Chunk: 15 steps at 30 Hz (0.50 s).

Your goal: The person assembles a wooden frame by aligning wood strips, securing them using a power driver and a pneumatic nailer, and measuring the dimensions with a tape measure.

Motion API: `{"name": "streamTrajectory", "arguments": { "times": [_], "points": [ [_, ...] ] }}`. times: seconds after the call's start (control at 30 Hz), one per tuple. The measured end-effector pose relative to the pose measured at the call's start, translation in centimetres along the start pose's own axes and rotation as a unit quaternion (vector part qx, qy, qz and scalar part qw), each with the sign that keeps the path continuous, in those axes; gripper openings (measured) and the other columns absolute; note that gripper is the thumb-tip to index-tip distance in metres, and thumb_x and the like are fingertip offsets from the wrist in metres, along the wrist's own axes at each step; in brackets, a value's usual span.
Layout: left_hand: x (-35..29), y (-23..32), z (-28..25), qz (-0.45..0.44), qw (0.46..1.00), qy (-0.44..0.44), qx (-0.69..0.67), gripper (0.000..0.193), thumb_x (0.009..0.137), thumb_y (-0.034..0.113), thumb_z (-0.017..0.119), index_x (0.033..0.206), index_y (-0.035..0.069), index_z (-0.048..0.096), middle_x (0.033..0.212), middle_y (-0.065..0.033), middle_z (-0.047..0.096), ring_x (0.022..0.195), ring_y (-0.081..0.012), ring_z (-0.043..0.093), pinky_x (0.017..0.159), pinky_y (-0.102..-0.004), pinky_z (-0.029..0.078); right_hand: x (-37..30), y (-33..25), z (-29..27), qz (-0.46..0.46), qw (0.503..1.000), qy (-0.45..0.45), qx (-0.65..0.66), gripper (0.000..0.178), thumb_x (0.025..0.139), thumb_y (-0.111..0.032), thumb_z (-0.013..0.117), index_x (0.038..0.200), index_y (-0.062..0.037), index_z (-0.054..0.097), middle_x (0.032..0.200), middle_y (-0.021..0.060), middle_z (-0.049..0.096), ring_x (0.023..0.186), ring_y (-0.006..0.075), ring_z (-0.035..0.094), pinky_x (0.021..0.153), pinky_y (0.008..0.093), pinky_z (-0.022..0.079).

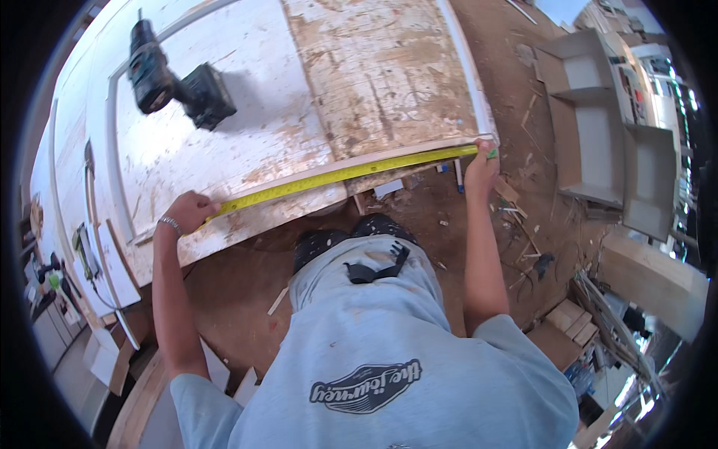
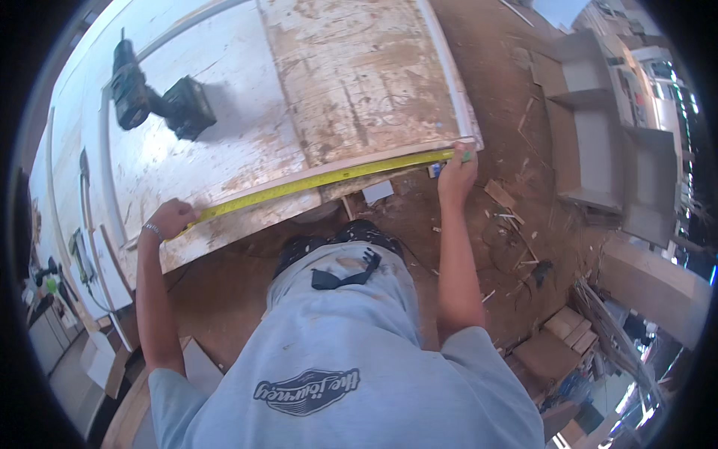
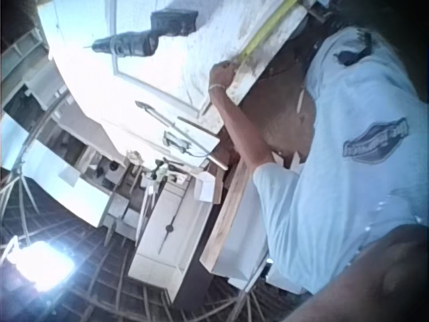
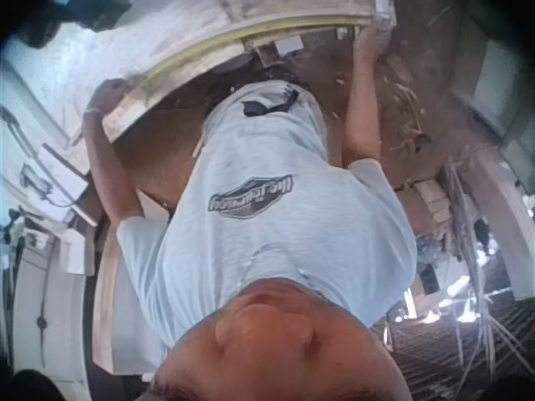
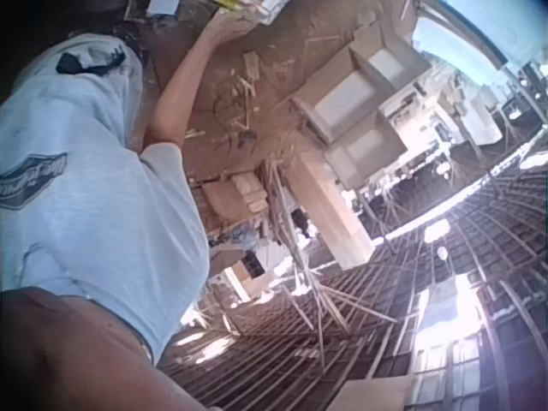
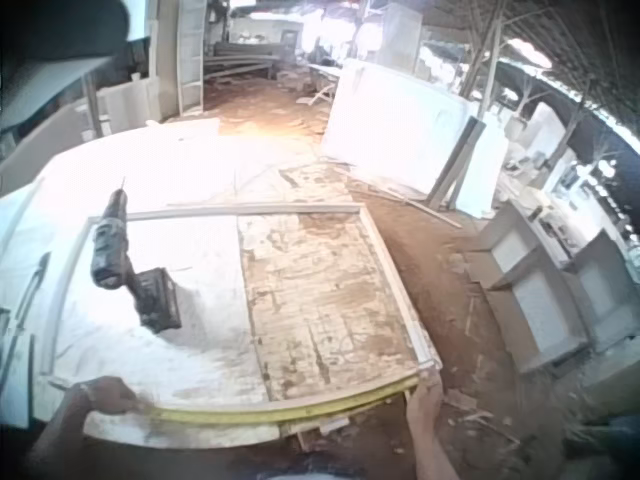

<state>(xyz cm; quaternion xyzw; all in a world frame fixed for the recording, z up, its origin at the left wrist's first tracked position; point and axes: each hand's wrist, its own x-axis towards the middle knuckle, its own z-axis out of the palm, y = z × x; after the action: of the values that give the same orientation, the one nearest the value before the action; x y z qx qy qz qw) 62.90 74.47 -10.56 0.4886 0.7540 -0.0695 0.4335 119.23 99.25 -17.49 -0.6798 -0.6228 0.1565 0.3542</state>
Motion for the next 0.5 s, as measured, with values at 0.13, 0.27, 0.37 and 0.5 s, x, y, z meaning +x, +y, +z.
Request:
{"name": "streamTrajectory", "arguments": {
  "times": [0.13, 0.27, 0.37, 0.5],
  "points": [
    [0.2, -0.2, -0.1, 0.013, 1.000, -0.018, 0.009, 0.042, 0.090, 0.038, 0.067, 0.081, -0.003, 0.072, 0.058, -0.0130, 0.057, 0.055, -0.0206, 0.051, 0.059, -0.0401, 0.044, 4.3, 7.4, -1.3, 0.198, 0.980, 0.016, -0.024, 0.021, 0.096, -0.025, 0.061, 0.105, -0.0062, 0.063, 0.083, 0.0074, 0.065, 0.067, 0.0163, 0.058, 0.060, 0.0332, 0.044],
    [-0.5, 0.5, 0.0, 0.006, 1.000, 0.007, -0.018, 0.040, 0.090, 0.036, 0.067, 0.082, -0.002, 0.073, 0.060, -0.0131, 0.059, 0.059, -0.0223, 0.055, 0.062, -0.0401, 0.046, 5.2, 9.9, -0.9, 0.280, 0.944, -0.064, 0.160, 0.018, 0.094, -0.020, 0.067, 0.105, -0.0062, 0.062, 0.073, 0.0028, 0.059, 0.048, 0.0084, 0.042, 0.044, 0.0260, 0.031],
    [-1.1, 0.3, 0.5, 0.014, 0.999, 0.038, 0.012, 0.038, 0.090, 0.037, 0.068, 0.089, -0.001, 0.075, 0.076, -0.0176, 0.062, 0.078, -0.0278, 0.061, 0.074, -0.0416, 0.049, 5.0, 9.0, -1.8, 0.308, 0.914, -0.074, 0.254, 0.017, 0.095, -0.018, 0.068, 0.104, -0.0047, 0.063, 0.070, -0.0004, 0.054, 0.049, 0.0077, 0.042, 0.045, 0.0255, 0.031],
    [-1.6, 1.5, 0.9, 0.002, 0.999, 0.040, 0.003, 0.038, 0.092, 0.036, 0.067, 0.092, -0.001, 0.075, 0.086, -0.0191, 0.062, 0.085, -0.0319, 0.060, 0.080, -0.0427, 0.049, 6.2, 7.2, -2.1, 0.293, 0.909, -0.083, 0.284, 0.020, 0.094, -0.021, 0.072, 0.105, -0.0038, 0.068, 0.071, -0.0028, 0.053, 0.051, 0.0064, 0.041, 0.046, 0.0246, 0.031]
  ]
}}
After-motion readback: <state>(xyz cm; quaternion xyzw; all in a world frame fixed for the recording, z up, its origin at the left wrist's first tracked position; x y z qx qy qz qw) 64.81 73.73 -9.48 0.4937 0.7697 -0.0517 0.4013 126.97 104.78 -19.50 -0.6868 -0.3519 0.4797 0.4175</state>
